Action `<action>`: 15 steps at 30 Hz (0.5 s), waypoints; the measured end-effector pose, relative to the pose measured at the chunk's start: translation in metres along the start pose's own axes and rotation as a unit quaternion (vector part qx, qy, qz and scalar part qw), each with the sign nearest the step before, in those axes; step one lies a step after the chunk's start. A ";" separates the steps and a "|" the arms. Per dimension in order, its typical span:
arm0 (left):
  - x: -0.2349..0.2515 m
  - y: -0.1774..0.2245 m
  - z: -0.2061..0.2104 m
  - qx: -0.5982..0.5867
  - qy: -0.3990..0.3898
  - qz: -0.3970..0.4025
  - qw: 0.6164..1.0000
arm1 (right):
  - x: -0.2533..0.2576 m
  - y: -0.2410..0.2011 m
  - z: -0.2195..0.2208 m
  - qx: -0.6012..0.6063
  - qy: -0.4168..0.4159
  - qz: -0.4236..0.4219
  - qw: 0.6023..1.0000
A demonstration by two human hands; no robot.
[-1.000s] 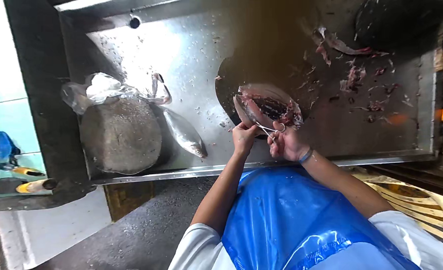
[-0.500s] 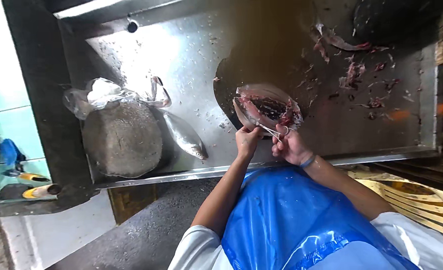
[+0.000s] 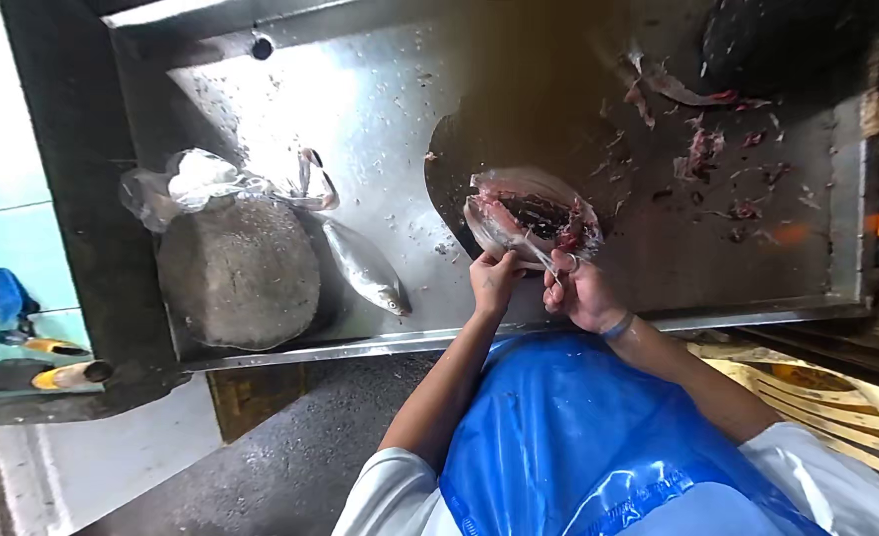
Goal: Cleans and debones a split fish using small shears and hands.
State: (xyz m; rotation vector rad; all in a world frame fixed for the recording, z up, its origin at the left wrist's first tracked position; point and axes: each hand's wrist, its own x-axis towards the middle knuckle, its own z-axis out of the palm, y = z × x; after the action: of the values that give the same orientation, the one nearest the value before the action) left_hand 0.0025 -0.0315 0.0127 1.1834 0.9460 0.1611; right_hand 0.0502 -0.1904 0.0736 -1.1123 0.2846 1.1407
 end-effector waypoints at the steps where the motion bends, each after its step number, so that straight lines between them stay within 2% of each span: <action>1: -0.001 0.001 0.000 -0.006 0.002 0.001 1.000 | -0.004 -0.002 0.002 -0.002 -0.007 -0.015 1.000; 4: -0.002 0.000 0.002 -0.021 -0.001 0.003 1.000 | 0.002 -0.001 -0.002 -0.023 -0.078 0.059 0.995; 6: 0.001 0.001 0.002 -0.018 0.002 -0.013 1.000 | 0.010 0.004 -0.001 -0.015 -0.029 0.031 0.999; 8: 0.003 0.002 -0.001 -0.020 0.004 -0.017 1.000 | 0.001 -0.003 0.004 -0.016 -0.032 -0.013 0.999; 11: 0.000 0.000 0.001 -0.033 -0.001 -0.008 0.999 | -0.001 -0.004 0.002 -0.015 -0.077 0.051 0.996; 13: 0.001 0.001 0.000 -0.031 -0.008 -0.006 0.999 | 0.001 -0.006 0.002 -0.016 -0.037 0.023 0.999; 15: -0.002 0.004 -0.003 -0.035 -0.018 -0.009 0.999 | -0.008 -0.013 0.004 -0.006 -0.051 0.005 0.999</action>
State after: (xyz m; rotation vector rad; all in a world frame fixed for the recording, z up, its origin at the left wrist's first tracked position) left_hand 0.0002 -0.0287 0.0173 1.1100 0.9119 0.1568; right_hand 0.0556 -0.1917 0.0881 -1.0604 0.2036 1.2066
